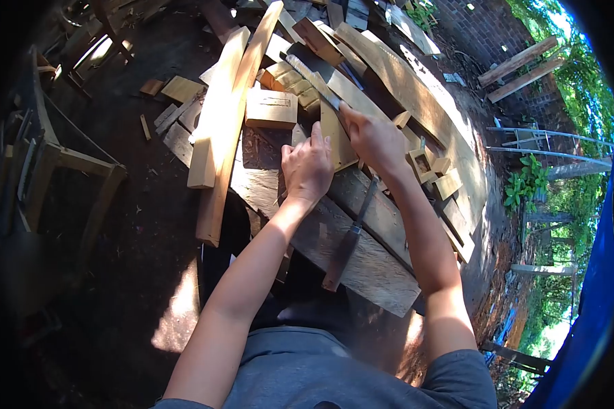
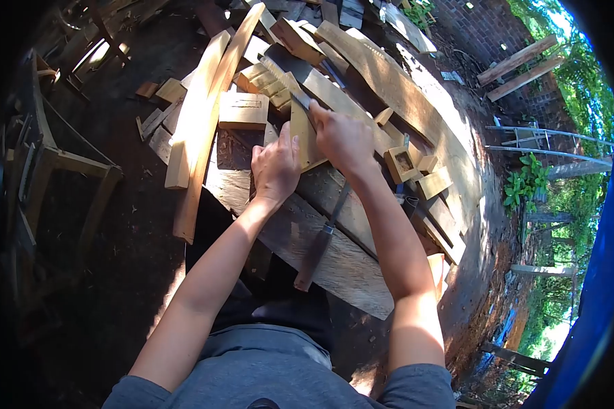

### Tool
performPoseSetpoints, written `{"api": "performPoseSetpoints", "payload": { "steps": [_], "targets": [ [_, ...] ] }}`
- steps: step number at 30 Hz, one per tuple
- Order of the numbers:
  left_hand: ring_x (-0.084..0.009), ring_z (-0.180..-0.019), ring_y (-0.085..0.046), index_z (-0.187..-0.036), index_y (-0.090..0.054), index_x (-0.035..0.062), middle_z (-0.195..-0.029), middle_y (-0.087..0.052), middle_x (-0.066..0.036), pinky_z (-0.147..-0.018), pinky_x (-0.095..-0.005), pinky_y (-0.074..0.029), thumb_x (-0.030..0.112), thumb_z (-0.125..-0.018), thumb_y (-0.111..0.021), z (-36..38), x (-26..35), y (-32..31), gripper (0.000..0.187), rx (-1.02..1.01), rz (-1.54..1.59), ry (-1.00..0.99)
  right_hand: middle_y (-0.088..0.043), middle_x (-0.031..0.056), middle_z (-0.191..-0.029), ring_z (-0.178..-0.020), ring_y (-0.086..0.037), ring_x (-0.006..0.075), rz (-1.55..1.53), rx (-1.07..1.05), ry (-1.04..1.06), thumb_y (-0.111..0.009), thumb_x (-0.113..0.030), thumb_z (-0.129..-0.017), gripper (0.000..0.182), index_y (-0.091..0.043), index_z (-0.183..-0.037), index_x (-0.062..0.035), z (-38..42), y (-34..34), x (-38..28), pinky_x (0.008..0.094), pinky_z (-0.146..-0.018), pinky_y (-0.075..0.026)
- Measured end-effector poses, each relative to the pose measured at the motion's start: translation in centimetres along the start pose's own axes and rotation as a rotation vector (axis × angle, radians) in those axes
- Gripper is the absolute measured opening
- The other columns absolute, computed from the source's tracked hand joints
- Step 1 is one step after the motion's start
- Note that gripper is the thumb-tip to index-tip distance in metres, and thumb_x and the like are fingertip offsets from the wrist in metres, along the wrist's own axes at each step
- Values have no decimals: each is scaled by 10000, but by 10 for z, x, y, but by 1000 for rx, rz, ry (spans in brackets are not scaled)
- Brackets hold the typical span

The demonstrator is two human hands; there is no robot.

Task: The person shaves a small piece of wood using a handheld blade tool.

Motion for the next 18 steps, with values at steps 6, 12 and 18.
{"api": "performPoseSetpoints", "payload": {
  "steps": [6, 12, 18],
  "targets": [
    [-312, -842, -687, -1345, -519, 41, -908, -724, -164, -813, -429, -421, 279, -1024, -433, 0, -1, -3, 409, 12, -11, 5, -661, 142, -787, -680, -682, 340, 35, 8, 17, -545, -243, -956, 386, -613, -1327, -328, 57, 28, -2, 474, -615, -535],
    [-308, -846, -690, -1361, -516, 37, -933, -725, -170, -818, -430, -425, 286, -1024, -430, 1, 0, -1, 428, 30, -12, -4, -624, 120, -756, -672, -673, 326, 159, -124, -69, -558, -222, -953, 426, -587, -1356, -358, 76, 37, -10, 454, -594, -530],
    [-298, -839, -695, -1331, -533, 21, -923, -725, -153, -830, -445, -427, 296, -1009, -454, 1, 0, -1, 430, 27, -13, -4, -686, 156, -824, -722, -698, 363, 50, 53, 27, -515, -282, -964, 293, -651, -1224, -297, -4, 6, -17, 489, -628, -547]
  ]
}}
Point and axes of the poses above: each hand's wrist, its own z-axis away from the middle knuckle, its own y-axis out of the back of the hand, x = y × z, the point moved 6 cm from there along -z, towards the middle knuckle
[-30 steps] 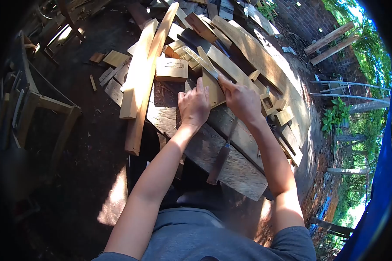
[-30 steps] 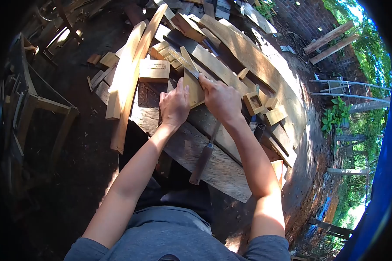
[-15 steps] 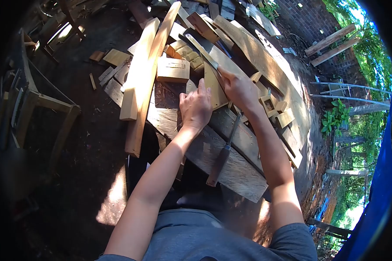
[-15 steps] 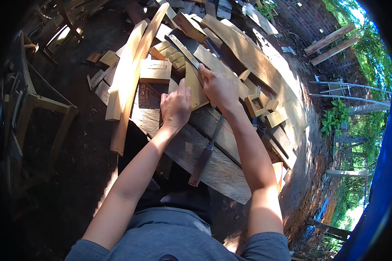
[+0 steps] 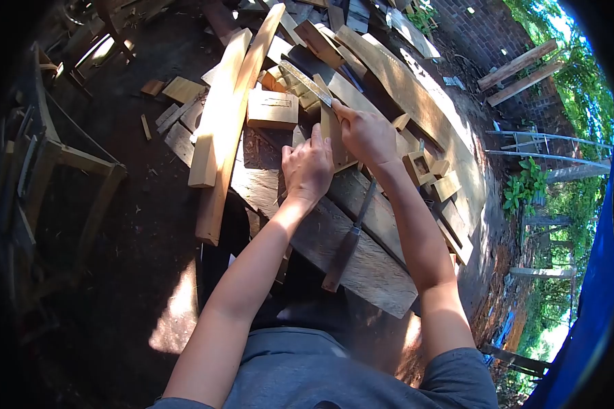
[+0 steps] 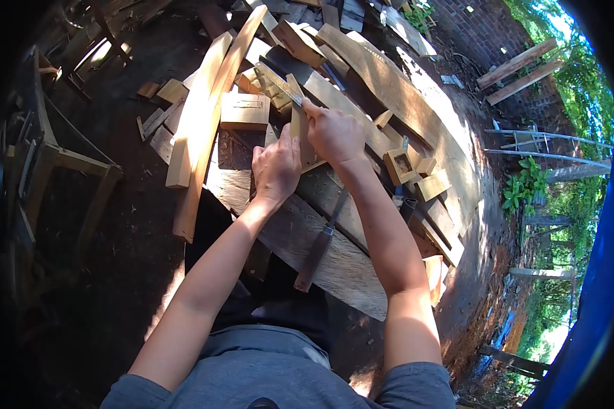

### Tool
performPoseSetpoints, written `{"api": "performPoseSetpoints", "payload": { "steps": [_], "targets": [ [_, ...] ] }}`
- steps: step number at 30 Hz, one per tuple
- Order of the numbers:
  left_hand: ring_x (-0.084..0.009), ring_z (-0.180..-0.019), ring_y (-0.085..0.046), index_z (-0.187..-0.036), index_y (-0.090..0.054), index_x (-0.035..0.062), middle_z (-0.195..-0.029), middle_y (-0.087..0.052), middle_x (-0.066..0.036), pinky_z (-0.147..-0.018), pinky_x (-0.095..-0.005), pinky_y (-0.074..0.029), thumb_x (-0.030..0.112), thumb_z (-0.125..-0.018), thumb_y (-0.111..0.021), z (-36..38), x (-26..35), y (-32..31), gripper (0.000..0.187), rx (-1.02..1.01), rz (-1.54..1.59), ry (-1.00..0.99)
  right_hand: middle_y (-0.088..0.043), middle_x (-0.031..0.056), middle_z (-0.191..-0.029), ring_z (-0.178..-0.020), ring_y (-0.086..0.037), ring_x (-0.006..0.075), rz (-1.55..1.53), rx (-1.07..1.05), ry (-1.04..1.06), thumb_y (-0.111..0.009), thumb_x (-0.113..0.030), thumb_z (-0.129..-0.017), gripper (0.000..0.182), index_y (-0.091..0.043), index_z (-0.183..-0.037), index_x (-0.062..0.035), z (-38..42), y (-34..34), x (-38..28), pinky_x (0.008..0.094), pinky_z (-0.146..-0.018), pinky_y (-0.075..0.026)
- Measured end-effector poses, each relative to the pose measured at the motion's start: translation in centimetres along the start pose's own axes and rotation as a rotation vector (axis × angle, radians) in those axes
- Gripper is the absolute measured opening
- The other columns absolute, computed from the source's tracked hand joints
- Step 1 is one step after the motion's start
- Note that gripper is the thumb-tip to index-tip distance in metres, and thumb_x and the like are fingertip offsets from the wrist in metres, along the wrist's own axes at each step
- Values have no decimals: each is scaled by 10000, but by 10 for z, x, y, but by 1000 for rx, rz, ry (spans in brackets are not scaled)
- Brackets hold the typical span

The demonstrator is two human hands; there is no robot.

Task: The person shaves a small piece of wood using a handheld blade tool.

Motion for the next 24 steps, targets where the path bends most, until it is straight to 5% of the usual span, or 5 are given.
{"api": "performPoseSetpoints", "payload": {
  "steps": [8, 17, 24],
  "targets": [
    [-303, -844, -688, -1336, -535, 26, -934, -725, -167, -822, -425, -426, 281, -1020, -448, 1, 1, 3, 416, -15, 44, 16, -658, 150, -800, -713, -688, 365, 21, -211, -123, -548, -281, -950, 362, -622, -1295, -364, 94, 33, 11, 486, -630, -543],
    [-301, -796, -683, -1316, -537, 14, -868, -716, -150, -796, -427, -426, 280, -1009, -464, 0, 0, 0, 412, 15, 20, -18, -693, 175, -846, -756, -686, 387, -34, -48, -47, -525, -235, -939, 351, -639, -1264, -306, -22, -6, -2, 504, -689, -543],
    [-302, -808, -681, -1324, -540, 16, -897, -722, -156, -793, -415, -423, 275, -1013, -459, 1, -2, 0, 413, 45, 68, -20, -664, 157, -774, -711, -686, 362, -17, -87, -72, -546, -246, -950, 385, -615, -1315, -350, 80, 25, 8, 475, -641, -546]
  ]
}}
Point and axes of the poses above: each hand's wrist, its own z-axis away from the middle knuckle, its own y-axis out of the back of the hand, x = y × z, the point moved 6 cm from there along -z, towards the middle knuckle
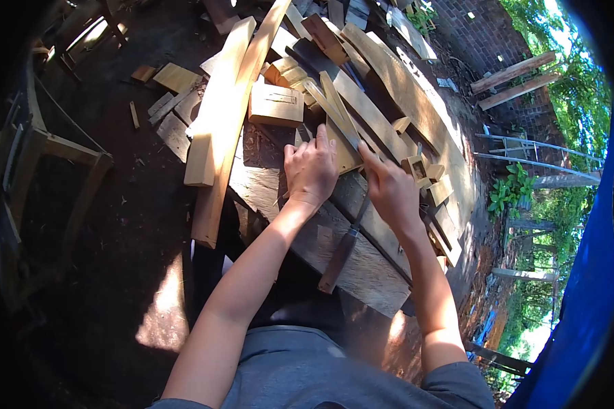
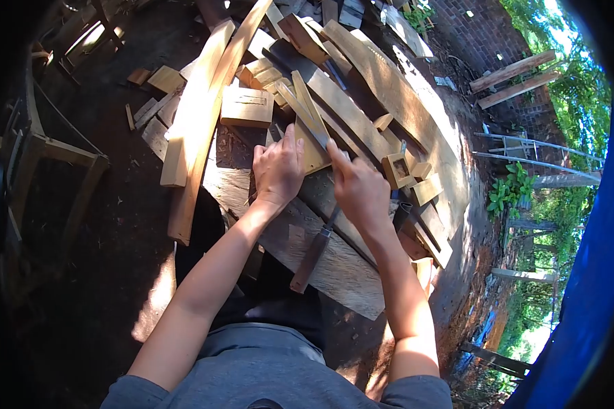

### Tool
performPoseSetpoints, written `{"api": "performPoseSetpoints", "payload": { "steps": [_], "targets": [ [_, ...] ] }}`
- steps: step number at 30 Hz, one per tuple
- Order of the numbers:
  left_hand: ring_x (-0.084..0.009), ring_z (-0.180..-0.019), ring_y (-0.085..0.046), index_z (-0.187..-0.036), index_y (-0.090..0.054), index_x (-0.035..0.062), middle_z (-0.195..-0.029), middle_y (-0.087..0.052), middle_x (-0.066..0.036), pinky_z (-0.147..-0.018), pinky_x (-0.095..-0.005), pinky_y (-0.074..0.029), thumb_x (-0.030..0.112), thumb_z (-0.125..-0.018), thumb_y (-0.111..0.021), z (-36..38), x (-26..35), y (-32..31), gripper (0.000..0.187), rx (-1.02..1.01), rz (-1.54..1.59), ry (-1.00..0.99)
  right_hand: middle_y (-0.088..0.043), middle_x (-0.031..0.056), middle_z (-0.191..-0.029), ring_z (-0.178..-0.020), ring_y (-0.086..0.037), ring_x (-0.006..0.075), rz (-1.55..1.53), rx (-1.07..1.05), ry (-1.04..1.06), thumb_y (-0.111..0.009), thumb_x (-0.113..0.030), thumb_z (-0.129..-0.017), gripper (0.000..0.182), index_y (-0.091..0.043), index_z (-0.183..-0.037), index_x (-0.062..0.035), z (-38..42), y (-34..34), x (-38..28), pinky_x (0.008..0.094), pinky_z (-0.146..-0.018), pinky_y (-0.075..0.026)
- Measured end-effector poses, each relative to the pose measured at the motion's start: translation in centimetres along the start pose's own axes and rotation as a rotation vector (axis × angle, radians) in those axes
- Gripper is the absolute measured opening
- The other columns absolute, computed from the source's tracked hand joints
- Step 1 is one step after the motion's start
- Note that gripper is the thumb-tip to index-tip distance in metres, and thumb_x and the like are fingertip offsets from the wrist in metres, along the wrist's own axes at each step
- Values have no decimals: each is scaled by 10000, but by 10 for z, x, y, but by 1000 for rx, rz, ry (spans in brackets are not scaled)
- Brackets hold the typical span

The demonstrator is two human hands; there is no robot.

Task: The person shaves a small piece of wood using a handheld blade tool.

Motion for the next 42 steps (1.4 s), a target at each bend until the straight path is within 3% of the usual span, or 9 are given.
{"api": "performPoseSetpoints", "payload": {
  "steps": [4, 7, 11, 21, 24, 29, 34, 36, 42],
  "targets": [
    [-302, -819, -682, -1327, -536, 10, -915, -726, -157, -796, -416, -423, 273, -1011, -464, -1, 0, 0, 416, -36, -12, 14, -630, 142, -715, -687, -686, 347, 33, -38, -13, -552, -241, -955, 389, -612, -1321, -360, -3, 2, 1, 461, -596, -539],
    [-302, -806, -682, -1334, -536, 22, -894, -724, -149, -793, -417, -424, 270, -1011, -465, -1, 2, 0, 413, 4, -40, -9, -704, 148, -845, -750, -697, 360, -22, -54, -7, -506, -279, -963, 347, -631, -1280, -343, -59, -8, -8, 483, -671, -546],
    [-305, -787, -682, -1330, -533, 47, -866, -719, -143, -783, -423, -423, 270, -1012, -459, -2, 2, 3, 396, -32, -51, 2, -712, 162, -862, -785, -698, 370, -29, 23, 10, -493, -304, -954, 323, -650, -1235, -336, -111, -23, -20, 486, -714, -547],
    [-300, -818, -682, -1332, -535, 33, -904, -723, -153, -786, -420, -427, 272, -1009, -458, 0, 1, -1, 410, -16, -41, 12, -688, 148, -812, -708, -693, 321, 49, -49, -48, -555, -237, -926, 376, -638, -1278, -339, -7, -1, 0, 454, -626, -544],
    [-305, -808, -680, -1328, -537, 32, -898, -723, -154, -785, -419, -428, 267, -1006, -464, 0, 2, 0, 406, -23, -45, 4, -710, 164, -966, -820, -697, 353, -45, -37, -27, -515, -291, -968, 356, -634, -1301, -333, -68, -12, -13, 466, -729, -547],
    [-324, -765, -684, -1285, -548, 56, -823, -712, -172, -785, -424, -427, 264, -1009, -453, -3, -2, 3, 358, -21, 22, 21, -704, 180, -1018, -910, -689, 369, 8, -6, -47, -500, -350, -959, 337, -668, -1250, -324, -147, -35, -28, 456, -819, -557],
    [-329, -754, -687, -1276, -565, 55, -800, -707, -181, -790, -429, -424, 279, -1018, -433, -4, -2, 2, 366, -74, -16, 76, -718, 143, -883, -800, -703, 354, 20, 25, -32, -517, -308, -945, 334, -633, -1258, -330, -75, -15, -17, 469, -677, -554],
    [-322, -753, -688, -1277, -569, 48, -808, -710, -177, -793, -425, -422, 286, -1018, -433, -5, 1, 4, 377, -85, 26, 55, -716, 147, -884, -806, -701, 360, 58, -40, -68, -518, -305, -945, 361, -609, -1292, -337, -37, 0, -13, 475, -689, -554],
    [-315, -757, -687, -1295, -550, 47, -812, -710, -175, -791, -426, -417, 276, -1019, -431, -3, 1, 0, 378, -60, -18, 39, -711, 168, -906, -818, -694, 375, 32, -116, -106, -515, -310, -956, 384, -599, -1328, -353, -71, -4, -11, 477, -737, -550]
  ]
}}
Point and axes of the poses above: each hand's wrist, its own z-axis away from the middle knuckle, its own y-axis out of the back of the hand, x = y × z, the point moved 6 cm from there along -z, towards the middle knuckle
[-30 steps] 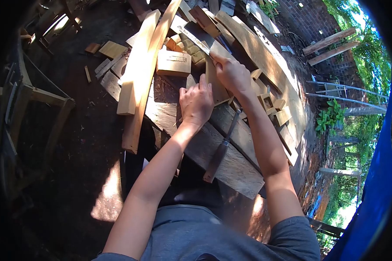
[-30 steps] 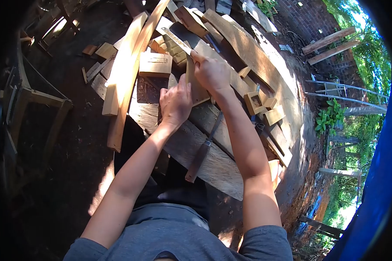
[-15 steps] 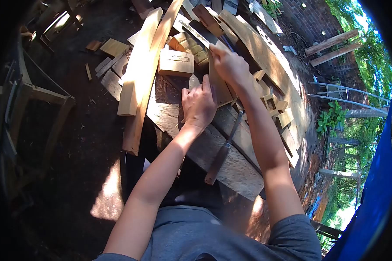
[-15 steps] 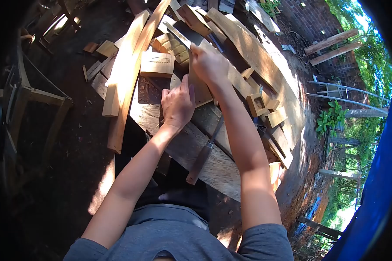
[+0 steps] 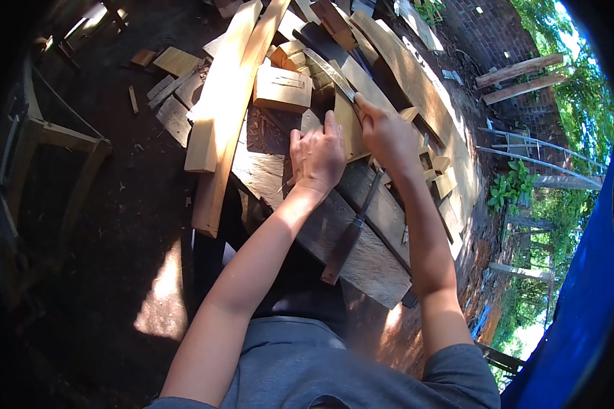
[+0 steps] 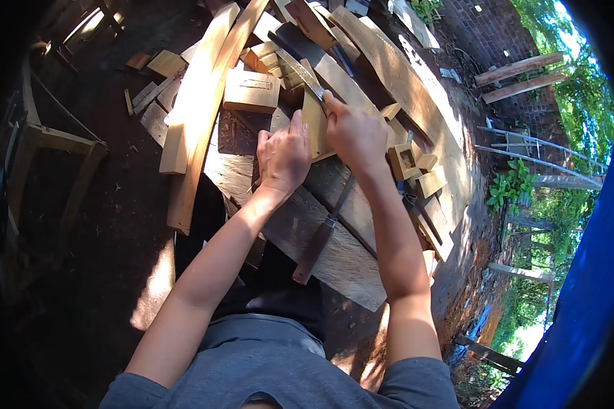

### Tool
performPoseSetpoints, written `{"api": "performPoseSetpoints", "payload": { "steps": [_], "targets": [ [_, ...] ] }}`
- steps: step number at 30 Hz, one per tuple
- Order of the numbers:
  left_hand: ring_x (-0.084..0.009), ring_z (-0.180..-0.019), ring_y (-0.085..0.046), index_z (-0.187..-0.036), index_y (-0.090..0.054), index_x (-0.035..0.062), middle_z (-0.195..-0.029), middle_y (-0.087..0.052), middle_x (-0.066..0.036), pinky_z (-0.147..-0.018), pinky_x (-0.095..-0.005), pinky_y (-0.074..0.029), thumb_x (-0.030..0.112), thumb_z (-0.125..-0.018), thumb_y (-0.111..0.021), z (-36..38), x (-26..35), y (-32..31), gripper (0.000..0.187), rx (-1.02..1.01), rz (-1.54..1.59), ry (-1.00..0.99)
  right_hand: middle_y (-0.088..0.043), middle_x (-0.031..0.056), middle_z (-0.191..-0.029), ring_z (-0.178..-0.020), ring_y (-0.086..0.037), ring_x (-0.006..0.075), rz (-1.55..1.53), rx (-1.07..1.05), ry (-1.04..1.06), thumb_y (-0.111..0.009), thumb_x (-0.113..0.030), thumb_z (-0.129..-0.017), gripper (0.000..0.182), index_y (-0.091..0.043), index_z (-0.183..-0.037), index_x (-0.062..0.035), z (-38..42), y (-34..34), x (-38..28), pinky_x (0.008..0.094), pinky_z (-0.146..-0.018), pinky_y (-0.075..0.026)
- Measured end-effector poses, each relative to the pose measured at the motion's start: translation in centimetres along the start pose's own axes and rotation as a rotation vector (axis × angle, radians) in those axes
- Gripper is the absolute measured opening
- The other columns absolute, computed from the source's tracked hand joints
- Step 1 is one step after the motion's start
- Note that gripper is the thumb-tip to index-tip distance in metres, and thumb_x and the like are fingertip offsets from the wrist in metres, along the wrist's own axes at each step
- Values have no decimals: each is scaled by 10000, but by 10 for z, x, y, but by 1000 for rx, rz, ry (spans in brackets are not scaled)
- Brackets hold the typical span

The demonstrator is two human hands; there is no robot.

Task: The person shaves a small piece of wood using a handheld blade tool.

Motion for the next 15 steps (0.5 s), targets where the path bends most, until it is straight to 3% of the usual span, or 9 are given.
{"api": "performPoseSetpoints", "payload": {
  "steps": [2, 4, 9, 11, 15],
  "targets": [
    [-315, -763, -686, -1292, -548, 49, -817, -711, -174, -789, -429, -416, 271, -1020, -430, 0, 1, 1, 370, -7, -18, -6, -709, 175, -911, -816, -692, 380, -1, -26, -39, -517, -312, -960, 378, -605, -1324, -359, -8, -8, 3, 477, -749, -548],
    [-316, -775, -686, -1274, -552, 52, -826, -713, -167, -794, -433, -413, 261, -1022, -427, -1, 2, 0, 351, -25, 32, 0, -703, 186, -912, -811, -688, 385, -106, 119, 54, -512, -319, -970, 353, -625, -1302, -360, 3, -10, 8, 476, -757, -544],
    [-316, -779, -687, -1262, -557, 54, -823, -712, -160, -801, -425, -404, 252, -1024, -425, 0, 3, 2, 336, -12, 8, 15, -711, 137, -868, -776, -692, 356, 6, -5, -76, -522, -275, -970, 405, -570, -1365, -352, 86, -1, 33, 466, -681, -550],
    [-310, -786, -683, -1263, -559, 61, -823, -711, -158, -801, -421, -398, 256, -1023, -427, 0, 4, 3, 336, 3, 1, 17, -697, 87, -824, -705, -684, 325, -103, 172, 13, -548, -209, -952, 463, -544, -1390, -360, 112, 3, 42, 438, -608, -546],
    [-300, -801, -674, -1266, -562, 52, -816, -704, -151, -804, -429, -390, 248, -1013, -434, 4, 4, 1, 344, 65, -55, -10, -672, 62, -804, -653, -669, 298, -223, 250, 50, -566, -165, -935, 499, -544, -1392, -365, 122, 9, 37, 416, -567, -537]
  ]
}}
Point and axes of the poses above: each hand's wrist, its own z-axis away from the middle knuckle, its own y-axis out of the back of the hand, x = y × z, the point moved 6 cm from there along -z, towards the middle knuckle
